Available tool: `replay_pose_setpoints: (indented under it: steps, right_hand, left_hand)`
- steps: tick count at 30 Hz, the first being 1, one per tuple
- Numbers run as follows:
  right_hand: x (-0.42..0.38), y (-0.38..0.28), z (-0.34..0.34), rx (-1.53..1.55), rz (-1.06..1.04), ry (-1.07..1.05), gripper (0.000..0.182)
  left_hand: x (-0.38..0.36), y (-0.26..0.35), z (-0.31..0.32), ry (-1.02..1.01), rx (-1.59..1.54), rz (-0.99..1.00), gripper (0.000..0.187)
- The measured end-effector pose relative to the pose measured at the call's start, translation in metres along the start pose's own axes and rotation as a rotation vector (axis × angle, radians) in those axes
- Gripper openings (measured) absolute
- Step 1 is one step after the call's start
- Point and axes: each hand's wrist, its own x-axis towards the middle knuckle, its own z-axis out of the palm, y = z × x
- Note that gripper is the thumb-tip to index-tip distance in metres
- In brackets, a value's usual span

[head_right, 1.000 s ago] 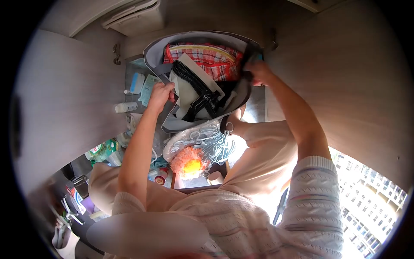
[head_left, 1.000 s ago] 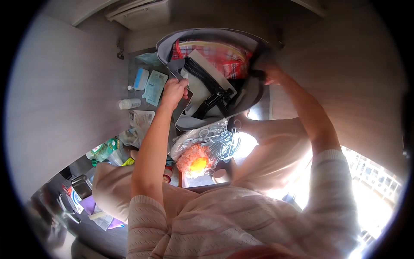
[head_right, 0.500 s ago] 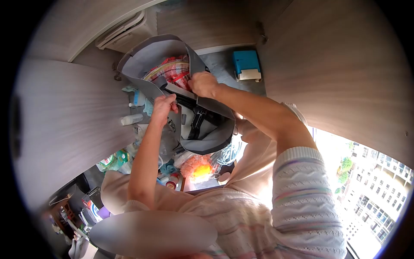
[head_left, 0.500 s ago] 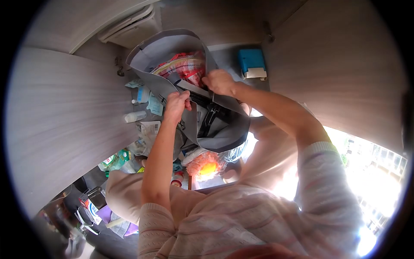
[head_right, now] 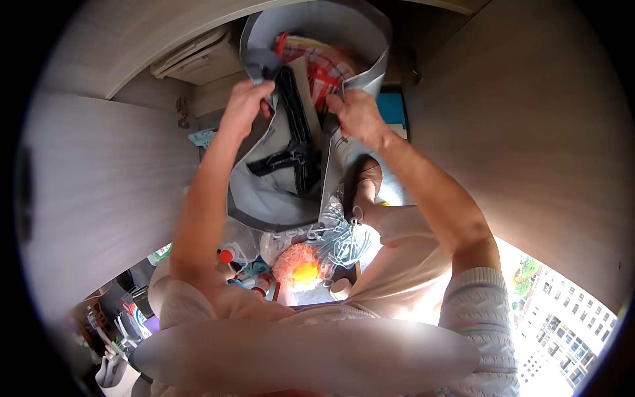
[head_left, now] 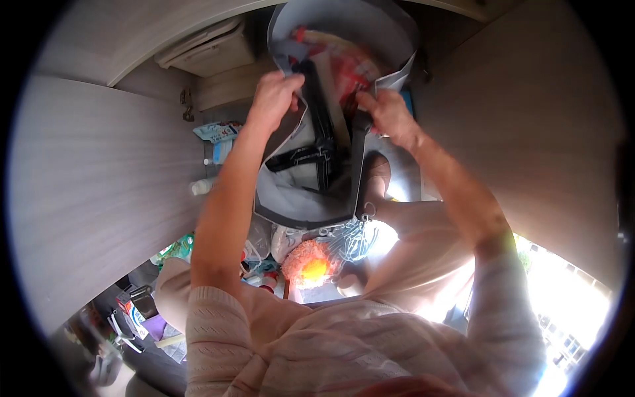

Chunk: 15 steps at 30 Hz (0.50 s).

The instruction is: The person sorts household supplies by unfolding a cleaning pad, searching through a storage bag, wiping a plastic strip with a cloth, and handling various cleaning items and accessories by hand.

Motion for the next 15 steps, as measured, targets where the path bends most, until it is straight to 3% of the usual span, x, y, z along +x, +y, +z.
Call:
replay_pose_setpoints:
  steps: [2,4,6,8,9,11,13,15]
  right_hand:
    - [0.022,-0.001,-0.012,0.141,-0.023,0.062,0.035]
    - [0.057,0.018,-0.037,-0.891,-0.927,0.301,0.028]
    - [0.081,0.019,-0.06,-0.936,-0.77,0.312,0.024]
    - [0.103,0.006,-0.076,0.37,-0.033,0.161,0.026]
    - [0.116,0.002,-0.086,0.366,0.036,0.23,0.028]
    - [0.145,0.001,-0.102,0.358,0.166,0.371,0.037]
    - [0.178,0.019,-0.117,0.401,0.016,0.347,0.035]
    - [0.214,0.053,-0.136,0.42,-0.098,0.278,0.034]
  left_hand:
    - [0.028,0.015,0.011,0.028,0.026,0.055,0.018]
    - [0.063,0.022,0.014,0.008,0.084,0.106,0.018]
    - [0.096,0.03,0.02,0.059,0.071,0.105,0.02]
    - [0.138,0.024,0.017,-0.014,0.037,0.127,0.022]
    - [0.157,0.019,0.026,-0.072,-0.147,0.1,0.018]
    - [0.191,0.017,0.038,0.008,-0.094,0.065,0.019]
    - [0.211,0.016,0.045,0.03,-0.117,0.094,0.024]
    - [0.204,0.041,0.05,0.011,0.158,0.096,0.028]
